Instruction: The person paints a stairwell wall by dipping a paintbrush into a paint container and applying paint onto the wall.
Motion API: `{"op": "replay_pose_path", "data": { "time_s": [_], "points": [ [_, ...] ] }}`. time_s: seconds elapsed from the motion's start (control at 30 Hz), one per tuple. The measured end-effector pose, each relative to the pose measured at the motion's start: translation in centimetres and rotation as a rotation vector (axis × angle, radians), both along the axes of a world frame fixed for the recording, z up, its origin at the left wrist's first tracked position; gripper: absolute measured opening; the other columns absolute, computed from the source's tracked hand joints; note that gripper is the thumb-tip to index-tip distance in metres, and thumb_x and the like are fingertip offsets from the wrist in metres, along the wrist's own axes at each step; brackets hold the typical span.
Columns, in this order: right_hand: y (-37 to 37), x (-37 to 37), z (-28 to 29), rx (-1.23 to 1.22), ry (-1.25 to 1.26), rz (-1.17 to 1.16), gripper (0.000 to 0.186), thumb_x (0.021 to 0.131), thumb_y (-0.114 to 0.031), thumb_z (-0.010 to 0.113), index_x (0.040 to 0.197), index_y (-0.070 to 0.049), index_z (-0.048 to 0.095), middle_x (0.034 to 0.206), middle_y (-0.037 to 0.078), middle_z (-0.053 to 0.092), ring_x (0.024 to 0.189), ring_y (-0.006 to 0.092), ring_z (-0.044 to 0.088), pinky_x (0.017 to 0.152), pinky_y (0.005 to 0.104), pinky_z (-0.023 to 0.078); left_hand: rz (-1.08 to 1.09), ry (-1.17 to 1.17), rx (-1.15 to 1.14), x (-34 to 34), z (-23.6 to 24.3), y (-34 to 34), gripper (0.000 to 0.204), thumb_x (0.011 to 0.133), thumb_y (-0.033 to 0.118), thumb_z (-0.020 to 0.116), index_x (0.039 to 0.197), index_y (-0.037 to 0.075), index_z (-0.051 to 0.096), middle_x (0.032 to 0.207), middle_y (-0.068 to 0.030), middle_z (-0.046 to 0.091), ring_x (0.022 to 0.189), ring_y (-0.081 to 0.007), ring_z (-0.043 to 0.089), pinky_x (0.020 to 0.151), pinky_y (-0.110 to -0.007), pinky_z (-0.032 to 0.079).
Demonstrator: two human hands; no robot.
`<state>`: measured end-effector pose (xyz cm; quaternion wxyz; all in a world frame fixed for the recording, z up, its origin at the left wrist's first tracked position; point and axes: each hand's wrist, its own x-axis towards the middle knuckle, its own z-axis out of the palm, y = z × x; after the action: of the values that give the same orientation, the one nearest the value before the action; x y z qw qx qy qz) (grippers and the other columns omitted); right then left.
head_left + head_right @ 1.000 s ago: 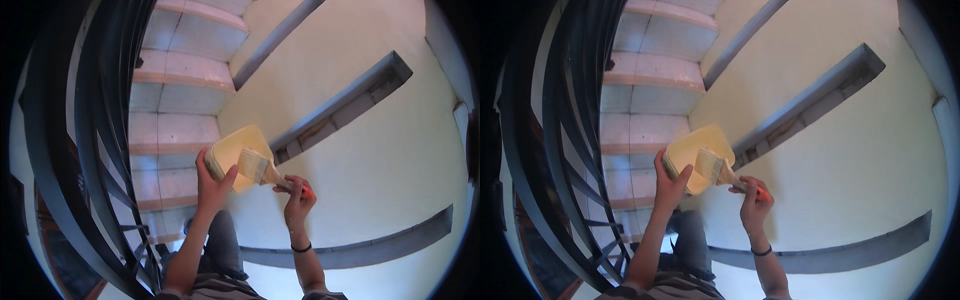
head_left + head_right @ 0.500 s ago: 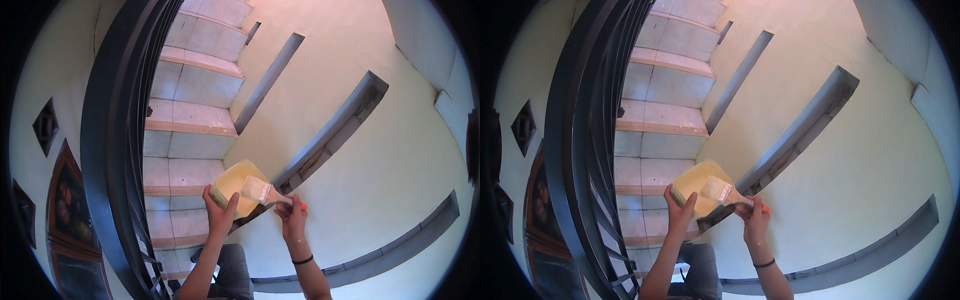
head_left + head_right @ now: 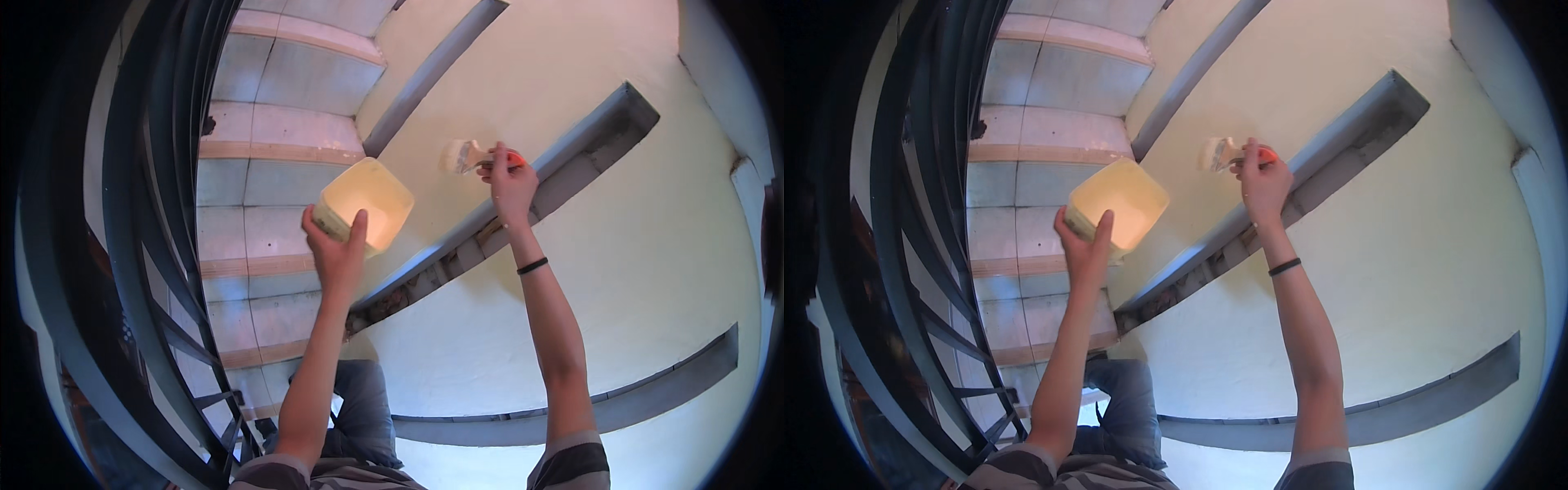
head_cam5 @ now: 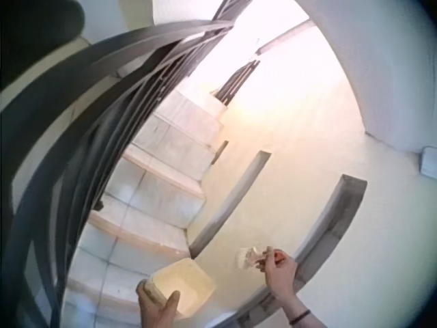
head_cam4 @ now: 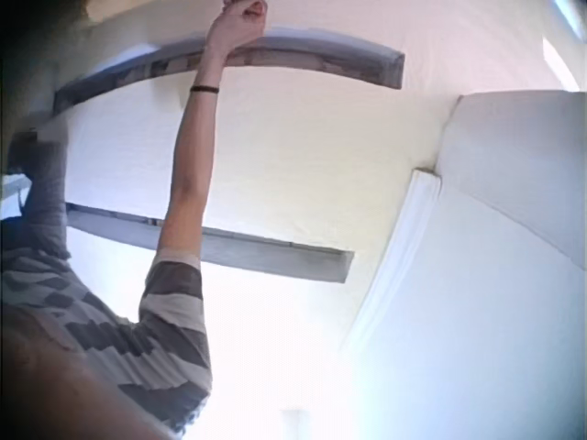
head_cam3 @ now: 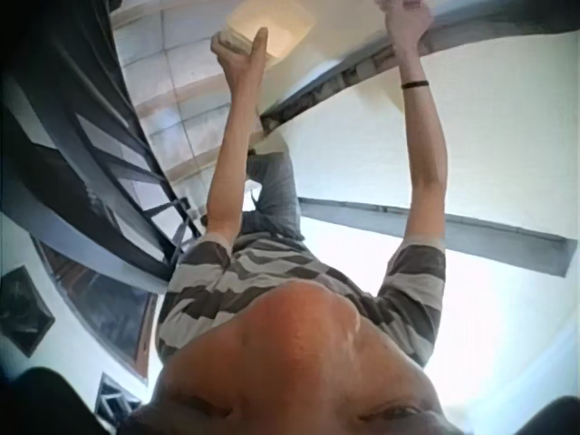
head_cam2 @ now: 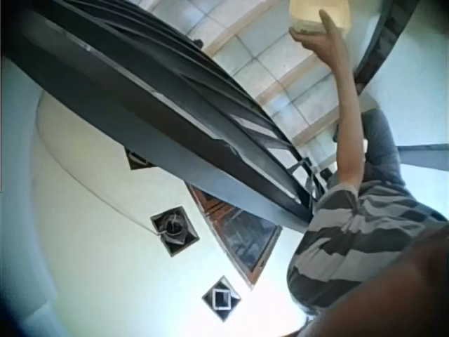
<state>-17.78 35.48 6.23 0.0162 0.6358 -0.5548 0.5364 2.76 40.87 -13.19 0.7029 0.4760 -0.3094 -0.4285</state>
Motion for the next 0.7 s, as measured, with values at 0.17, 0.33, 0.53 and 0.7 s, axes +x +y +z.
{"op": "replay_pose_path", "data": {
  "time_s": [0.17,0.33,0.53,0.7],
  "points": [
    [-1.9,-1.3,-3.1,0.217,0.395,-0.093,0.039,0.096,-0.032,0.062,0.080,0.003,0.069,0.055,0.014,0.060,0.056,0.0229,0.068,0.054,0.0334,0.050,0.088,-0.065,0.011,4.2,-3.7,4.3,0.093,0.085,0.040,0.076,0.147,-0.001,0.021,0.142,-0.0282,0.036,0.131,-0.0381,0.041,0.108,-0.044,0.036],
    [-3.7,-0.6,6.8,0.027,0.816,-0.160,0.044,0.096,-0.037,0.058,0.071,-0.001,0.063,0.059,0.022,0.057,0.060,0.0391,0.063,0.056,0.0431,0.049,0.151,-0.013,0.028,7.5,-3.8,8.2,0.088,0.087,0.031,0.076,0.148,0.000,0.020,0.142,-0.0229,0.036,0.131,-0.0308,0.041,0.109,-0.040,0.035],
    [-5.0,5.9,12.3,-0.252,1.380,-0.307,0.032,0.095,-0.031,0.058,0.079,-0.004,0.065,0.068,0.019,0.066,0.067,0.0360,0.068,0.060,0.0456,0.055,0.130,0.063,0.043,9.4,-2.5,11.5,0.082,0.091,0.025,0.071,0.149,0.004,0.017,0.144,-0.0194,0.034,0.134,-0.0290,0.039,0.110,-0.040,0.035],
    [-7.7,3.8,-5.2,0.158,1.773,-0.156,0.013,0.089,-0.018,0.060,0.090,-0.009,0.069,0.076,0.009,0.071,0.069,0.0233,0.072,0.058,0.0375,0.056,0.120,0.102,0.034,9.3,-2.0,12.3,0.079,0.092,0.023,0.069,0.150,0.007,0.017,0.147,-0.0185,0.032,0.136,-0.0295,0.037,0.112,-0.043,0.034]
  ]
}}
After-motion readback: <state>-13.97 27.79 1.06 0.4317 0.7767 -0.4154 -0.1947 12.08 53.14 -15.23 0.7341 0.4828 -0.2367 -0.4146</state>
